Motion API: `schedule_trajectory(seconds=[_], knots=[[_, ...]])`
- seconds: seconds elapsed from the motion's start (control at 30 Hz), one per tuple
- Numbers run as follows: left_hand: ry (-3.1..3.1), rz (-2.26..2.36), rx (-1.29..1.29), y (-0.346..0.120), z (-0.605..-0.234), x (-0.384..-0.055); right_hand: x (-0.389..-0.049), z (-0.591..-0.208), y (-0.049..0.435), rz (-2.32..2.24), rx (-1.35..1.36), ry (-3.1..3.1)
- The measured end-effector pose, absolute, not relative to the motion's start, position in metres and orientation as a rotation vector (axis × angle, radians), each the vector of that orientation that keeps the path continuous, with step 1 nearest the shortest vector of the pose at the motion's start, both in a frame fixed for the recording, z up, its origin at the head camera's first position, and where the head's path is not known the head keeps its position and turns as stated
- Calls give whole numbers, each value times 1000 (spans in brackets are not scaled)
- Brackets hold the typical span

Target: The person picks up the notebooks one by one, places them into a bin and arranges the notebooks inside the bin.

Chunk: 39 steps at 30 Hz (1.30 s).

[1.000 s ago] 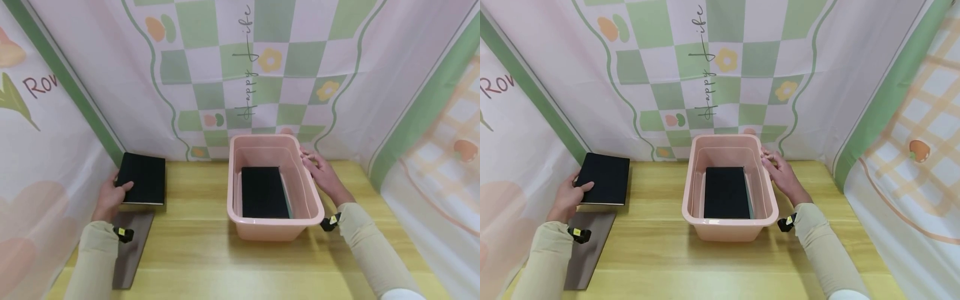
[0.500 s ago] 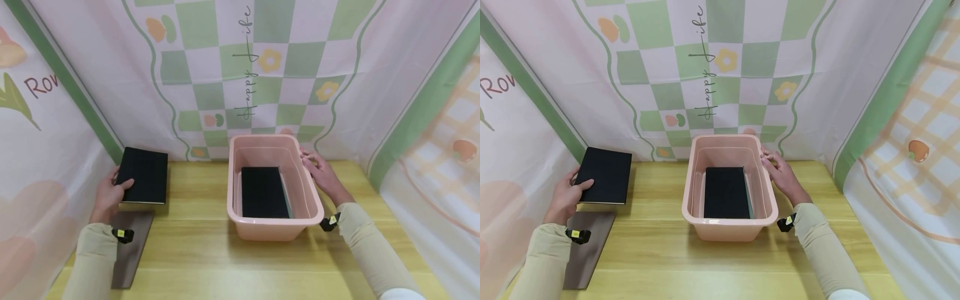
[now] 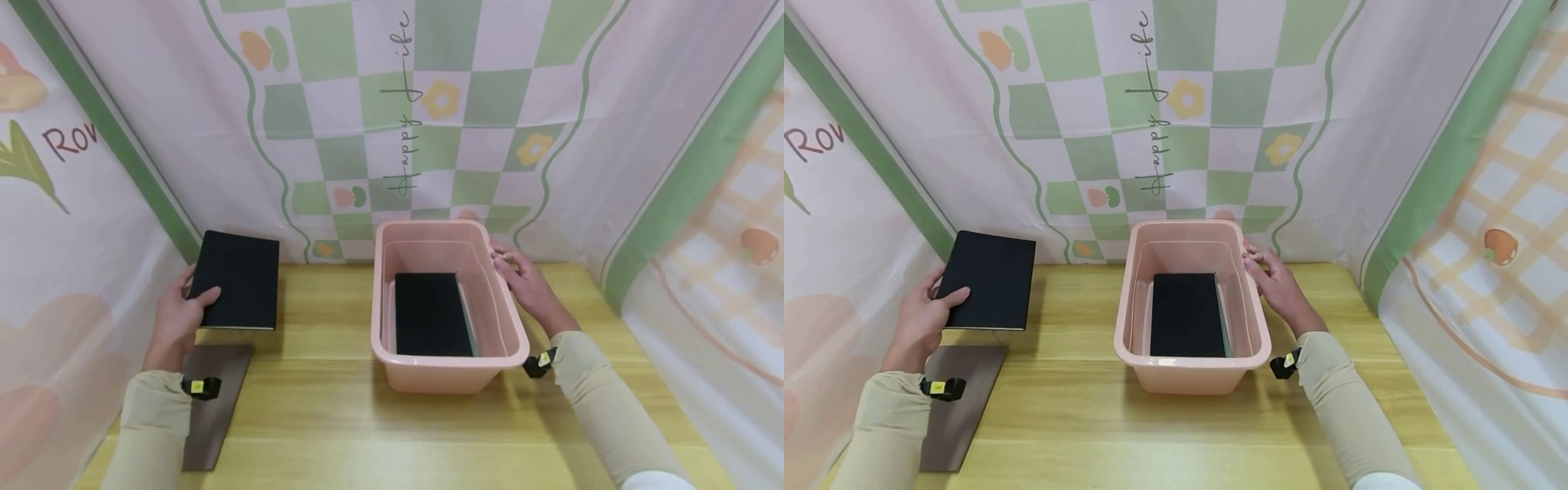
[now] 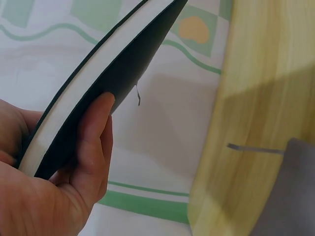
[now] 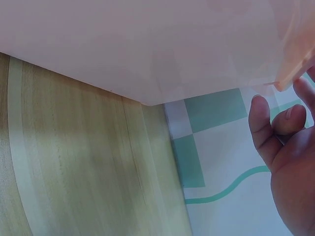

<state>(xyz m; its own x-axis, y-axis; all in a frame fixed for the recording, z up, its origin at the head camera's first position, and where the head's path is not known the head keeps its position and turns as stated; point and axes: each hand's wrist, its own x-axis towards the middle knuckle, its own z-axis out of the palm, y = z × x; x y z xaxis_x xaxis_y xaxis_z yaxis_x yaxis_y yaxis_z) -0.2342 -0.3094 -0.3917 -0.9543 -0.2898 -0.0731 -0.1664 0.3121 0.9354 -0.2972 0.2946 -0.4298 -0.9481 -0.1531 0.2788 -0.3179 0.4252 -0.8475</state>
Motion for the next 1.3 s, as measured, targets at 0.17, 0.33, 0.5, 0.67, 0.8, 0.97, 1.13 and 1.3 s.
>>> schedule_trajectory(seconds=[0.17,0.33,0.5,0.67,0.8,0.97,1.13,1.3], knots=[[-2433,-1721,438,-304,-384,-232,-296,-428,294,1545,420,-2513],[-2429,-1734,431,-301,-380,-229,-293,-426,294,1512,371,-2547],[-2400,-1784,418,-298,-376,-225,-292,-424,294,1435,379,-2557],[-2345,-1851,429,-295,-371,-223,-292,-423,295,1433,422,-2564],[-2295,-1886,446,-291,-368,-221,-295,-421,297,1478,469,-2555],[-2204,-1966,454,-286,-363,-218,-298,-418,299,1457,485,-2587],[-2163,-2004,449,-283,-357,-214,-299,-414,301,1455,442,-2621],[-2074,-2062,418,-278,-350,-210,-301,-408,302,1444,449,-2668]])
